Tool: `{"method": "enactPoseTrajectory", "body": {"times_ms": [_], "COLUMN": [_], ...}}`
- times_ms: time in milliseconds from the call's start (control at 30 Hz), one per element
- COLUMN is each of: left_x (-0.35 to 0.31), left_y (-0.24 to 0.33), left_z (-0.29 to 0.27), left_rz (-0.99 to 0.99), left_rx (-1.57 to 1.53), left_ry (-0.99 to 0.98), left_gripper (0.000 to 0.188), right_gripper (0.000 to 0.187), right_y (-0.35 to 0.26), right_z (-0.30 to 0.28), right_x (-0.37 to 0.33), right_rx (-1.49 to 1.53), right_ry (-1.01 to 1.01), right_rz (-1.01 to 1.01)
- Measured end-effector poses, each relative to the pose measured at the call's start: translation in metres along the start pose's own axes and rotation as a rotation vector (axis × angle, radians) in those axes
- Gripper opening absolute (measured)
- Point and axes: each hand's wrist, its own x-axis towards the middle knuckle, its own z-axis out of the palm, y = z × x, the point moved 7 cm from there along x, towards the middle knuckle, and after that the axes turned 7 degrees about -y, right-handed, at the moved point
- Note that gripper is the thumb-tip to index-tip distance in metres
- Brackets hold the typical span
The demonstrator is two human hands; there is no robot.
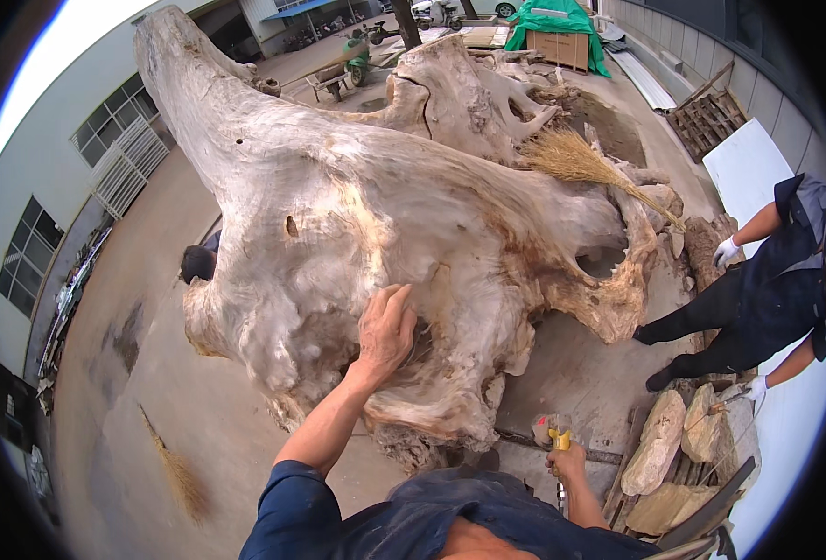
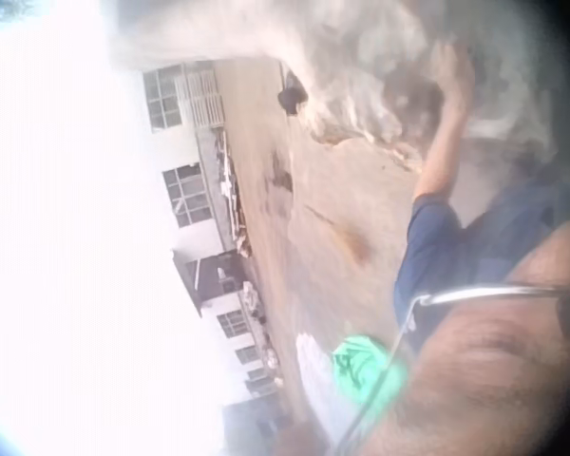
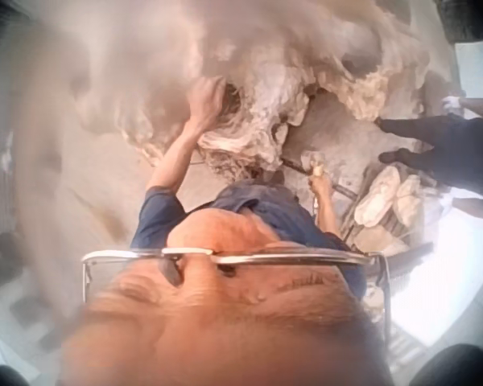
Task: The person uses a handheld angle grinder to smooth and shape the surface of a large, irregular piece of driftwood. They move the tool across various sections of the wood while another person sweeps nearby.
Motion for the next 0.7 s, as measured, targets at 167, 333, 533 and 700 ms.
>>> {"method": "enactPoseTrajectory", "body": {"times_ms": [167,333,533,700], "left_x": [-0.159,-0.279,-0.296,-0.304], "left_y": [-0.019,0.019,0.033,0.026], "left_z": [0.094,0.157,0.155,0.150], "left_rz": [-0.673,-1.166,-1.191,-1.264], "left_rx": [-0.607,-0.886,-1.009,-0.998], "left_ry": [-0.214,-0.320,-0.264,-0.262], "left_gripper": [0.028,0.033,0.039,0.042], "right_gripper": [0.020,0.028,0.020,0.028], "right_y": [-0.038,-0.032,-0.023,-0.018], "right_z": [0.008,0.005,0.009,0.000], "right_x": [0.001,0.003,0.005,0.000], "right_rx": [-0.139,-0.185,-0.086,-0.045], "right_ry": [-0.007,-0.047,-0.120,-0.113], "right_rz": [-0.070,-0.085,-0.050,-0.059]}}
